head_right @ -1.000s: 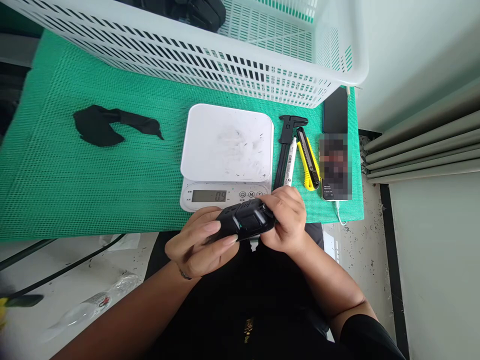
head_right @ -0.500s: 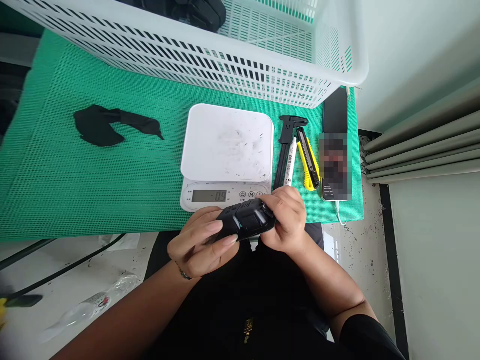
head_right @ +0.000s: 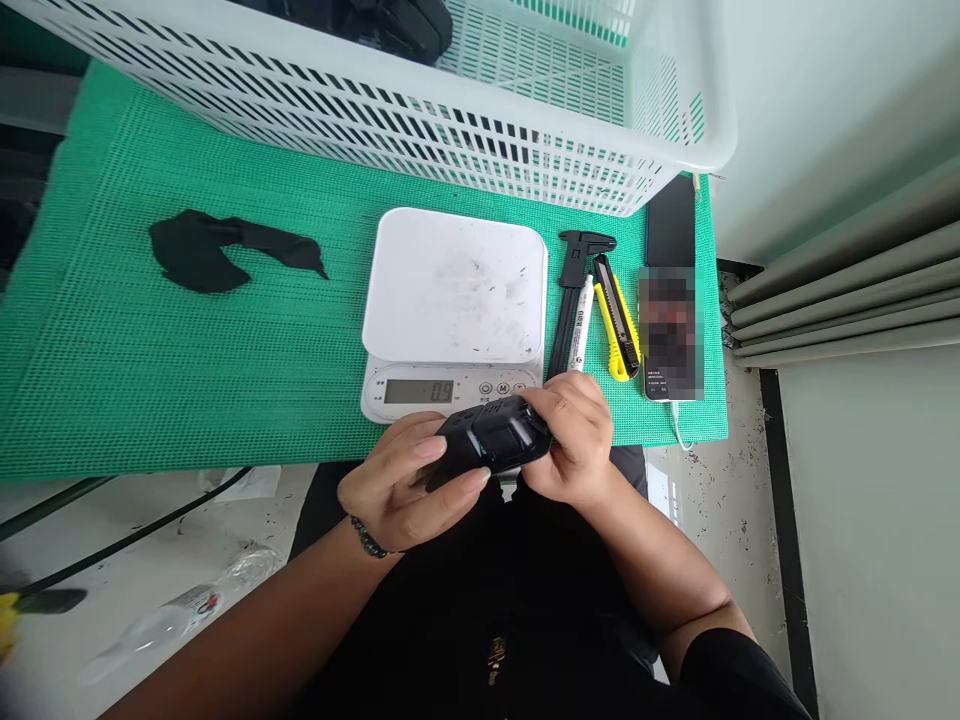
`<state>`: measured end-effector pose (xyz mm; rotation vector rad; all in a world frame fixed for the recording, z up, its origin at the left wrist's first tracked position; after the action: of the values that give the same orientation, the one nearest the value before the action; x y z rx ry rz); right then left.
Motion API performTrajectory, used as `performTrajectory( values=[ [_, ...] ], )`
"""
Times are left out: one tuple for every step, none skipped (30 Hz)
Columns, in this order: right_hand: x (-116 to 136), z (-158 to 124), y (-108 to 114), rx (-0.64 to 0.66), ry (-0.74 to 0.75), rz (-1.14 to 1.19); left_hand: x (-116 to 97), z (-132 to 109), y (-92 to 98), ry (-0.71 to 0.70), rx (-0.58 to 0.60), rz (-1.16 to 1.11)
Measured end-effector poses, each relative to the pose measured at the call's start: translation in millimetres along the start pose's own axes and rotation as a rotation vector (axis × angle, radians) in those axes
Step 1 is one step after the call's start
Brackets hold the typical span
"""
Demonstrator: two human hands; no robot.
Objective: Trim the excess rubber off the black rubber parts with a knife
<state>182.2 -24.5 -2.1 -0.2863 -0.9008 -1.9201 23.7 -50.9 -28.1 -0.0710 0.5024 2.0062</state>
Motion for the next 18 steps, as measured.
performTrajectory(
  values=[
    [0.1, 0.0, 0.0, 0.001, 0.002, 0.001, 0.7, -1.0, -0.4, 0.003, -0.008, 0.0],
    [0.3, 0.1, -0.2, 0.004, 0.005, 0.003, 1.7, -2.0, -0.6, 0.009, -0.023, -0.007],
    [0.3, 0.2, -0.2, 0.006, 0.007, 0.006, 2.7, -2.9, -0.5, 0.015, -0.045, -0.018],
    [0.4, 0.2, -0.1, 0.006, 0.009, 0.008, 3.4, -3.3, -0.2, 0.018, -0.067, -0.035],
    [0.3, 0.3, 0.0, 0.006, 0.01, 0.01, 4.2, -3.3, 0.0, 0.024, -0.082, -0.05],
    [0.2, 0.3, 0.1, 0.006, 0.009, 0.009, 4.5, -2.9, -0.4, 0.028, -0.085, -0.053],
    [0.0, 0.4, 0.2, 0.004, 0.006, 0.007, 4.2, -2.4, -1.3, 0.028, -0.072, -0.04],
    [-0.2, 0.4, 0.2, 0.003, 0.004, 0.004, 3.4, -2.1, -2.8, 0.024, -0.049, -0.018],
    [-0.3, 0.5, 0.1, 0.004, 0.004, 0.003, 2.8, -2.4, -3.8, 0.028, -0.031, 0.002],
    [-0.3, 0.5, -0.3, 0.008, 0.006, 0.002, 2.2, -3.6, -3.6, 0.036, -0.034, 0.008],
    [-0.2, 0.5, -0.4, 0.008, 0.008, 0.002, 1.6, -5.7, -2.0, 0.048, -0.063, -0.003],
    [-0.1, 0.5, -0.6, 0.009, 0.01, 0.003, 1.9, -8.6, -0.6, 0.074, -0.088, -0.022],
    [0.0, 0.4, -1.0, 0.013, 0.012, 0.004, 3.5, -12.0, -0.7, 0.119, -0.09, -0.039],
    [0.0, 0.2, -1.1, 0.013, 0.012, 0.004, 5.6, -15.5, -3.5, 0.172, -0.045, -0.036],
    [-0.1, 0.0, -1.0, 0.011, 0.009, 0.003, 8.3, -19.2, -9.6, 0.233, 0.057, -0.012],
    [-0.3, -0.1, -1.0, 0.009, 0.007, 0.001, 10.7, -23.0, -15.9, 0.281, 0.167, 0.01],
    [-0.4, -0.3, -1.0, 0.008, 0.004, -0.001, 12.9, -26.6, -21.6, 0.322, 0.27, 0.028],
    [-0.4, -0.4, -0.9, 0.006, 0.003, -0.002, 14.1, -28.9, -25.4, 0.346, 0.337, 0.031]
  ],
)
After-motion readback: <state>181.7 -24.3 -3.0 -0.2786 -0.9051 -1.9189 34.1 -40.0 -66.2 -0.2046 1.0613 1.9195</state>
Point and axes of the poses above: each hand's wrist, its own z-axis towards the middle knuckle, its own y-axis out of the back of the hand, x = y × z, the point moved 6 cm from there along z, towards the middle knuckle, and after that the axes turned 2 degrees about y, right-handed, at the moved point
